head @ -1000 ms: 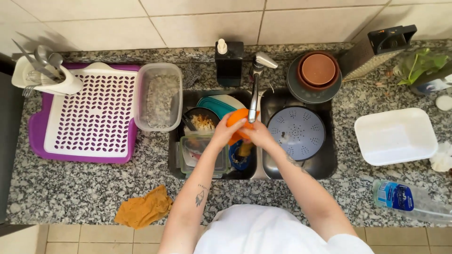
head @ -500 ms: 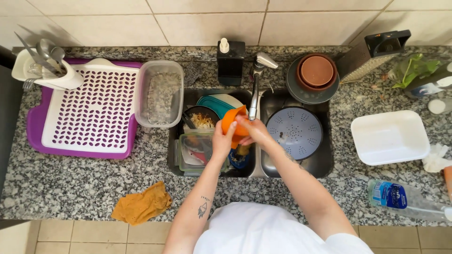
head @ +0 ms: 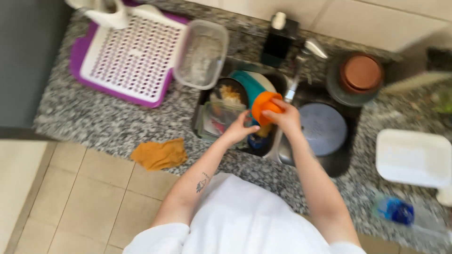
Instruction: The person washes various kitchen items in a double-basin sink using a sponge and running water. They clean a frying pan, a knife, a fork, a spoon, an orange funnel, and a blue strainer, placing the cleaned items into a purple dish rack.
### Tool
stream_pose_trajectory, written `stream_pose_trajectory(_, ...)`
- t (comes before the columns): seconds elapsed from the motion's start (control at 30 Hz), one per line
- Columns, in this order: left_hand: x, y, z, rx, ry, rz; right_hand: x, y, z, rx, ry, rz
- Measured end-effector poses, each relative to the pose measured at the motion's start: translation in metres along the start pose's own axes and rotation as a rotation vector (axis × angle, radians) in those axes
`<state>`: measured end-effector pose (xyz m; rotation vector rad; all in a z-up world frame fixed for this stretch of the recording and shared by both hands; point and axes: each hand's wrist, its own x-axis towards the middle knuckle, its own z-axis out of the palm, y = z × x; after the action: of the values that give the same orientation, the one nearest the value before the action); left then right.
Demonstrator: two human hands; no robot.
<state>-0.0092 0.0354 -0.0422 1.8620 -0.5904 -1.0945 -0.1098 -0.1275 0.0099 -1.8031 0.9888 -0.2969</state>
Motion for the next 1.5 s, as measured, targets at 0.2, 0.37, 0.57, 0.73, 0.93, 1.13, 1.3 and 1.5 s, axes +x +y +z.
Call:
stream_pose_trajectory(0.2,-0.018,-0.021,-0.029,0.052,0.020,0.017,-0.025,-0.019,-0.002,-0.044,0.195,-0.096)
stream_pose_trajectory(0.37,-0.060,0.038,-0.055,0.219,0.190,0.355,-0.037,-0.020,0.039,0.792,-0.024,0.342)
stream_pose_trajectory(0.57,-0.075,0.046,-0.050,0.831,0.389,0.861,-0.039,-0.022,0.074,1.017,-0.155,0.424)
stream_pose_trajectory(0.73,-0.084,0.081,-0.112,0.883,0.569,1.117,-0.036,-0.036,0.101,1.045,-0.273,0.396)
stream_pose_trajectory(0.93,-0.014,0.091,-0.276,0.128,0.667,0.758,-0.041,-0.040,0.082,0.682,-0.125,0.425)
stream_pose_trajectory(1.13,0.124,-0.074,-0.385,-0.930,0.723,0.257,-0.038,0.028,0.045,0.514,0.402,0.387)
stream_pose_trajectory(1.3,0.084,-0.043,-0.378,0.049,1.061,0.313,-0.023,0.031,0.034,0.022,0.334,0.223)
stream_pose_trajectory(1.5,-0.025,0.056,-0.296,0.255,1.048,0.485,-0.022,0.020,0.079,-0.863,-0.287,0.098)
